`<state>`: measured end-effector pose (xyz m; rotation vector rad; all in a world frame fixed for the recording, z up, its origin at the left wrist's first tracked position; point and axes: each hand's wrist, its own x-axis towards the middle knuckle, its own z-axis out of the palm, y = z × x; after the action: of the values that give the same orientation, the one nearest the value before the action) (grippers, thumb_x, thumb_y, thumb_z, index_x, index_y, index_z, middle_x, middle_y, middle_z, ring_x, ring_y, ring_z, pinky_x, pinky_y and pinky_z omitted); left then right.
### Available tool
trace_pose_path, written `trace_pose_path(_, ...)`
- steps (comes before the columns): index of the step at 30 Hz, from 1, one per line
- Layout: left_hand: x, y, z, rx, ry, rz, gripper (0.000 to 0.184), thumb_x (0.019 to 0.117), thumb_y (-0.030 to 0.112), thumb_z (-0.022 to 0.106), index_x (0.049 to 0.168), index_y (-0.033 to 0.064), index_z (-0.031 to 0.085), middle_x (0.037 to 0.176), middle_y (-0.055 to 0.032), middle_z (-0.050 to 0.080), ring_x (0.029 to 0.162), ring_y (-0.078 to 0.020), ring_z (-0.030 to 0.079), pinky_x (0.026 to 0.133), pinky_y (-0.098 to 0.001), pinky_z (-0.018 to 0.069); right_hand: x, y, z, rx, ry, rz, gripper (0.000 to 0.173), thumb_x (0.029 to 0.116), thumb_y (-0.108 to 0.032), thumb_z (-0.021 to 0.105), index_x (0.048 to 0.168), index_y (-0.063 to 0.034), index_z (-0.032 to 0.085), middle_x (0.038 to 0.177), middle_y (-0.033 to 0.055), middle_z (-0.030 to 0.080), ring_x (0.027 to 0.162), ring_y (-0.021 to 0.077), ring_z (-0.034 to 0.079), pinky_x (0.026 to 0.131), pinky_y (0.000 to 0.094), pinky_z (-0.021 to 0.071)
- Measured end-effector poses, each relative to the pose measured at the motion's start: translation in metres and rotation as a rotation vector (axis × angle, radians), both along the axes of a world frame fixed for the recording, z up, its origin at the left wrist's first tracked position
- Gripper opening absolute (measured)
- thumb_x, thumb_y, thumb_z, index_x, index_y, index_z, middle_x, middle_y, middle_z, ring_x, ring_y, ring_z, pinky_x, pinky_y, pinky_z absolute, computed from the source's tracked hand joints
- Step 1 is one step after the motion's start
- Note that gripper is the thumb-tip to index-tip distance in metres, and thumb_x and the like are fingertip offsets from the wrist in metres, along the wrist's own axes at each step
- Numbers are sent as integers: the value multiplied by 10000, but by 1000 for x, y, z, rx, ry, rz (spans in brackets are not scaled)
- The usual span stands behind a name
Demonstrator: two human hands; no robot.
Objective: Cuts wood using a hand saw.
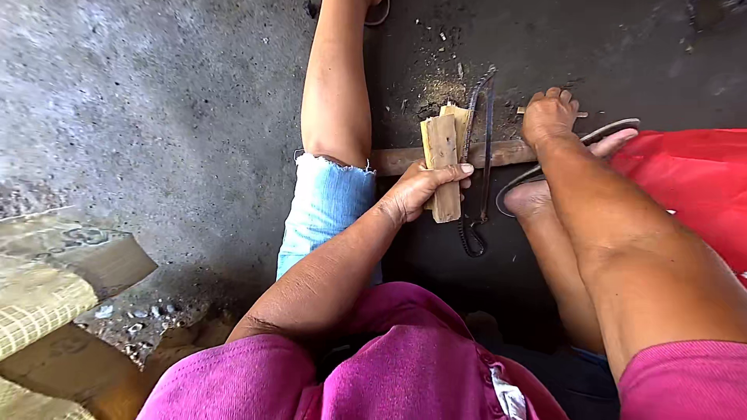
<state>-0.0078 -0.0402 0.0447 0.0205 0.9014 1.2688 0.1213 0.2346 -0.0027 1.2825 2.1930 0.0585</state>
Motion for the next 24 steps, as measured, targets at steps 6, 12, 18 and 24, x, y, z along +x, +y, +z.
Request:
trace_pose_path(6, 0, 4, -1, -31, 88, 60, 288, 1082, 264, 538, 1189, 14, 630, 923, -97, 720, 749, -180, 711, 713, -337, 627, -21, -45, 51, 23, 559, -26, 359, 1051, -169, 418, 1260, 98, 535, 1119, 348, 656, 1079, 510, 660, 917, 656, 486)
trace_pose_path(12, 9, -6, 0, 6, 310, -51, 730, 1067, 637, 269, 1568, 115, 364, 1327, -130, 654, 1167, -226, 668, 993, -461, 569, -20, -193, 71, -545, 1261, -583, 519, 1113, -397, 346, 1422, -1, 476, 1206, 161, 638, 1042, 225, 669, 920, 443, 587)
trace_pose_path(18, 34, -44, 14, 220, 375, -408, 1064, 853, 934, 272, 1555, 145, 403, 1294, -75, 698, 1154, -186, 689, 976, -434, 595, 35, -259, 79, -695, 1537, -876, 597, 1047, -449, 536, 1471, -39, 447, 1213, 186, 665, 1050, 247, 688, 928, 463, 588)
trace_pose_path(24, 77, -54, 39, 424, 806, -557, 865, 1042, 638, 194, 1616, -4, 272, 1678, -241, 262, 1523, -279, 367, 1229, -437, 364, 82, -278, 142, -848, 1786, -1348, 379, 1067, -268, 540, 1367, -37, 502, 1008, 137, 680, 857, 216, 691, 781, 403, 604)
